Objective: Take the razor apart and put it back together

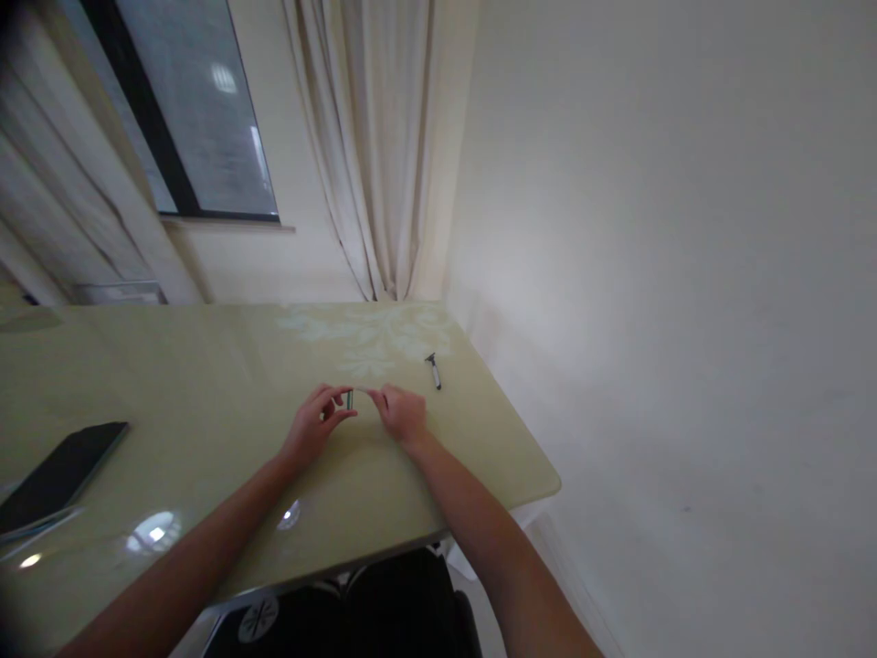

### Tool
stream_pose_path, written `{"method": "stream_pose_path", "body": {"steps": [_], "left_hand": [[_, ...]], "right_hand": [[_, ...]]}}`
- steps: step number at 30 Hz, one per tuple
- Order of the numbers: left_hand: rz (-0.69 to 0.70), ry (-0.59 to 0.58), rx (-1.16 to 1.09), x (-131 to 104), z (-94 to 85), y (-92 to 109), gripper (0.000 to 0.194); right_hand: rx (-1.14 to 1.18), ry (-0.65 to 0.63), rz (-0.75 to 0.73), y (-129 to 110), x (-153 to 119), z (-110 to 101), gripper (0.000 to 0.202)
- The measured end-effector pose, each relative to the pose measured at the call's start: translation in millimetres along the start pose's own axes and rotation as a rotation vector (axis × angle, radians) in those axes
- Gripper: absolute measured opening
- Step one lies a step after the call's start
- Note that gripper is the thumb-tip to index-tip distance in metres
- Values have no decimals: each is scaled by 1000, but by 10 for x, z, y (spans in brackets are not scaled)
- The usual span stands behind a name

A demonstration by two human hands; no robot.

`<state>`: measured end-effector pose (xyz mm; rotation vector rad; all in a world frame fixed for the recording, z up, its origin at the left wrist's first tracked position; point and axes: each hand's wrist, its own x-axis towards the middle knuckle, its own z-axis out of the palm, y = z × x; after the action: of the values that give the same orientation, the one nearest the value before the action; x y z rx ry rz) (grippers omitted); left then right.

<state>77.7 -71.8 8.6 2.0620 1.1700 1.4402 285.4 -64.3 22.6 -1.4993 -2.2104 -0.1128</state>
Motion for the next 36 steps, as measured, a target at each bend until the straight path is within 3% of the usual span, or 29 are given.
{"method": "stream_pose_path", "body": {"steps": [3, 7, 11, 14, 18, 22, 25, 27, 33, 36], "left_hand": [[-2, -3, 13, 2, -10, 3, 34], [11, 12, 24, 3, -16, 15, 33], [17, 37, 14, -4, -28, 23, 32], [-11, 54, 12, -9, -49, 17, 32], [-41, 39, 3, 41, -50, 0, 33], [-77, -126, 46, 201, 25, 13, 37], [-162, -323, 188, 361, 165, 33, 38], [-216, -393, 272, 475, 316, 31, 40], [-337, -394, 401, 870, 930, -17, 37], [-378, -387, 448, 1034, 1130, -17, 42]], "right_hand": [[21, -46, -84, 0, 13, -2, 55], [3, -5, 29, -16, 2, 1, 57], [42, -30, -101, -34, 6, 3, 53], [80, 116, 106, 70, 167, -49, 54], [262, 362, 335, 481, 570, -220, 50], [316, 409, 509, 969, 808, -337, 40], [325, 336, 561, 1206, 752, -314, 39], [330, 263, 578, 1297, 655, -274, 43], [286, 97, 633, 1409, 445, -201, 44], [240, 43, 660, 1434, 429, -169, 41]]}}
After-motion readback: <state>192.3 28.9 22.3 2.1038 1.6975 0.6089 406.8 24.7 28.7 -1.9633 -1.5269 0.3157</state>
